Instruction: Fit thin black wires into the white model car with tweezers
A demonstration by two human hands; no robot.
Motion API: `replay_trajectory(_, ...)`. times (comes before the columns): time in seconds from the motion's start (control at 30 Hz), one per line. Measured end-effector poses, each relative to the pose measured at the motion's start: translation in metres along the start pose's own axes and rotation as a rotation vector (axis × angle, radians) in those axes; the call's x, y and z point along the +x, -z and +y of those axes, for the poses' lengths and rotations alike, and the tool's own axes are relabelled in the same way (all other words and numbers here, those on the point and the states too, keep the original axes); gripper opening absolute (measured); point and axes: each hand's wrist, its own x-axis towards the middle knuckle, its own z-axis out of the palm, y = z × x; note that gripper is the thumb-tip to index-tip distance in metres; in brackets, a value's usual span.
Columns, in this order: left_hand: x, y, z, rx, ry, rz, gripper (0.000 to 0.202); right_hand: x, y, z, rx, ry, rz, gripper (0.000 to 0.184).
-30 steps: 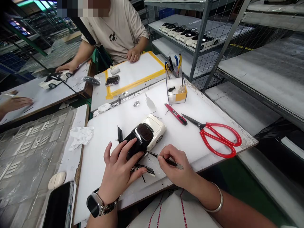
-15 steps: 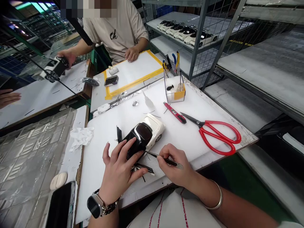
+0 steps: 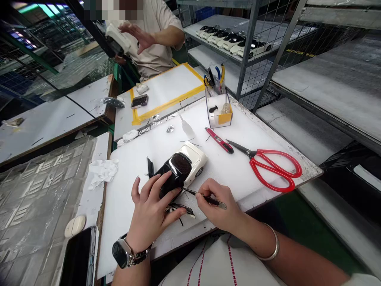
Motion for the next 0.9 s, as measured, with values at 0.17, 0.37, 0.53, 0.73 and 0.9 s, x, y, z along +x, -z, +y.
replay_trajectory(0.17,-0.001,-0.001,0.000,-0.021,0.001,0.010,0.040,0.003,0.000,-0.006,-0.034,-0.013,-0.010,0.025)
replay_trajectory(0.37,-0.002,0.002,-0.005,-0.089,-0.014,-0.009,0.033,0.020,-0.001,-0.031,-0.157,-0.011,-0.110,0.024)
replay_trajectory(0.53,-0.003,0.007,-0.009,-0.177,-0.032,-0.030,0.025,0.047,-0.003,-0.058,-0.351,0.037,-0.274,0.020)
replay_trajectory(0.73,-0.005,0.005,-0.011,-0.206,-0.049,-0.015,0.024,0.063,-0.015,-0.069,-0.554,0.120,-0.308,0.017)
replay_trajectory(0.9,-0.006,0.003,-0.013,-0.230,-0.062,-0.009,0.023,0.067,-0.025,-0.069,-0.717,0.152,-0.390,0.013)
